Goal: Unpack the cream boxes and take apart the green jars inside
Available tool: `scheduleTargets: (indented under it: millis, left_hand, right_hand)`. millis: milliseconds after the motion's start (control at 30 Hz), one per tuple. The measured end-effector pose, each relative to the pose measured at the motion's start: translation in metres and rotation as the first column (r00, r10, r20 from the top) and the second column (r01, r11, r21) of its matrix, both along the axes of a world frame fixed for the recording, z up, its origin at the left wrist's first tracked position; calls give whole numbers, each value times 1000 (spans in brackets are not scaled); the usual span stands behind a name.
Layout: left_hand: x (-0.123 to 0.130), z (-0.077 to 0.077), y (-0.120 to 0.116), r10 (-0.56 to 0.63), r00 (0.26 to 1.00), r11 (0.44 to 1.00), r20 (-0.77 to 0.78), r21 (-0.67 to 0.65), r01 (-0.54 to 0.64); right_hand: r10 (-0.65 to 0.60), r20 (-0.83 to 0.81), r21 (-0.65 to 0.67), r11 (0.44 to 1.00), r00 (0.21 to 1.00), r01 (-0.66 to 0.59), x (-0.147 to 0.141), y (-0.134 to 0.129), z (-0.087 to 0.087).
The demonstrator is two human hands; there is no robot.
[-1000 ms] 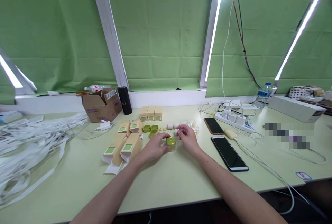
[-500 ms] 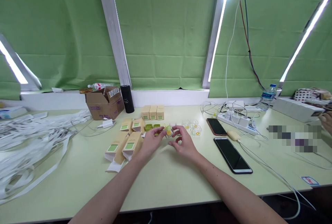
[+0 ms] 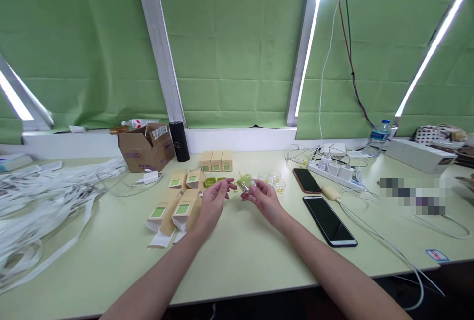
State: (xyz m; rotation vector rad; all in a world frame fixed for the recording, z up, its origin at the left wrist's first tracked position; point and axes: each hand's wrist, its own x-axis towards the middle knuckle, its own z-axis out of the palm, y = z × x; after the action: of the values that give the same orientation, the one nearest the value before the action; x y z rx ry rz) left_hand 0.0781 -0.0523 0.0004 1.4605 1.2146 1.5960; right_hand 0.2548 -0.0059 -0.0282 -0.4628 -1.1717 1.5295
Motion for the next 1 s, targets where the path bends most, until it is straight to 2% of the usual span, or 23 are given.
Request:
scheduleTargets:
  millis: [67, 167, 400, 567, 800, 1000]
  left_hand:
    - [0, -1, 0, -7, 1000, 1000, 27, 0, 7]
    - [1, -2, 0, -13, 999, 1000, 30, -11, 13]
    - [1, -3, 0, 22, 999, 999, -48, -46, -24]
    - [3, 0, -2, 37, 995, 997, -98, -65, -43]
    - [3, -2, 0, 44, 991, 997, -126, -57, -51]
    - [4, -6, 4, 27, 997, 999, -75, -29, -29]
  right_hand:
    - [71, -77, -71, 995, 994, -76, 3, 1, 3]
    - [96, -155, -150, 981, 983, -120, 8, 3, 4]
    - [24, -203, -242, 967, 979, -74, 9, 7, 1]
    - [34, -184, -197, 978, 982, -71, 8, 2, 2]
    - [121, -134, -161, 977, 984, -142, 9, -2, 6]
    - [35, -57, -9, 999, 998, -36, 6, 0, 1]
